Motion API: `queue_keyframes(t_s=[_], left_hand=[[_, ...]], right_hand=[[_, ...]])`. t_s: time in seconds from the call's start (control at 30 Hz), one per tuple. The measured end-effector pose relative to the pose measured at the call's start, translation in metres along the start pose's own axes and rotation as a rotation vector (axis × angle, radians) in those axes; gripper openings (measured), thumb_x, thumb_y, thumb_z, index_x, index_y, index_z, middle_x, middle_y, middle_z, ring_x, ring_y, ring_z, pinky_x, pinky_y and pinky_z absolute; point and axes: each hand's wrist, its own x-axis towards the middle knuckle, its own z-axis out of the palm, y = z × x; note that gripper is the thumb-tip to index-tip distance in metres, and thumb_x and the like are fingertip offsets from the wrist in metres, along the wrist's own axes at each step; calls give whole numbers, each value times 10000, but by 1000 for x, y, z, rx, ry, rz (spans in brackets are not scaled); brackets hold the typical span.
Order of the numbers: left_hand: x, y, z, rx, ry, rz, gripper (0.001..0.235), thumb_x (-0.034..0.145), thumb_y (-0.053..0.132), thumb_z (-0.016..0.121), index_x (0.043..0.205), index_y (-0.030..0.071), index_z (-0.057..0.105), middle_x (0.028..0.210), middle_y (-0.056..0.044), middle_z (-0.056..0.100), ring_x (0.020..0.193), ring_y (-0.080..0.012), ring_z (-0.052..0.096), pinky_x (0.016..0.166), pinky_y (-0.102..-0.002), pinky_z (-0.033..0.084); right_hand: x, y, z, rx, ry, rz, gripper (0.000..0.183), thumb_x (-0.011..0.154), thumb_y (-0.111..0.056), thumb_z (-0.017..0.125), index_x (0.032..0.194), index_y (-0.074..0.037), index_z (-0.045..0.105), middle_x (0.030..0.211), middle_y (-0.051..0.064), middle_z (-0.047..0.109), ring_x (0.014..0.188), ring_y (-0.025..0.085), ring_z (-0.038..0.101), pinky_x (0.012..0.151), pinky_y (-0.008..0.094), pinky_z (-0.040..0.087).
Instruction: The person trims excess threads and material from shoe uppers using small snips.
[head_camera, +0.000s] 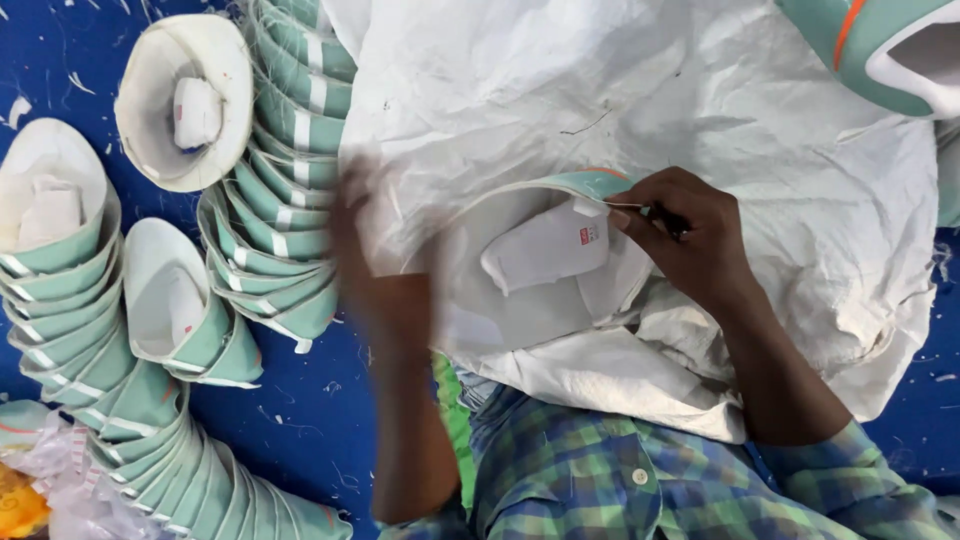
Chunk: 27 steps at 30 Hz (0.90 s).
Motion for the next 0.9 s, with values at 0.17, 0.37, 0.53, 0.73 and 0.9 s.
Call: queue_keyframes(t_s=[0.17,0.37,0.53,0.73,0.9], left_hand=[[-5,36,76,169,-328,318,503,853,202,821,1325,167,649,1386,-84,604,1395,-303,505,1251,-522,263],[4,38,80,136,-396,358,301,848,240,826,1120,159,725,1188,1,674,1282,-215,574,1275,-538,201],[4,45,66,106,-442,285,355,810,370,855,1039,131,727,1120,-8,669,1156,-212,588,1226,-531,226],[1,42,73,40,-325,248,123,914,252,805,929,154,731,1023,18,697,1081,-180,634,1214,-485,274],[-1,37,74,-78,-247,92,164,971,185,754,865,90,671,869,-13,698,919,-190,652,1081,-402,395]], right_hand=[[-6,13,4,218,-18,72,124,961,-29,763,1079,-20,726,971,11,701,824,61,591,720,220,475],[-14,42,-10,744,100,379,86,988,-16,715,1043,51,707,740,19,576,575,59,419,529,243,318],[-4,34,-11,875,209,369,65,1010,-13,685,1058,31,686,855,34,621,565,64,441,522,243,359],[5,22,-16,570,120,424,327,1011,-93,645,1327,-13,626,1141,28,686,638,29,456,546,212,381],[11,45,-14,250,-56,491,534,926,-186,716,1433,-117,562,1334,-6,678,716,49,508,632,217,479]])
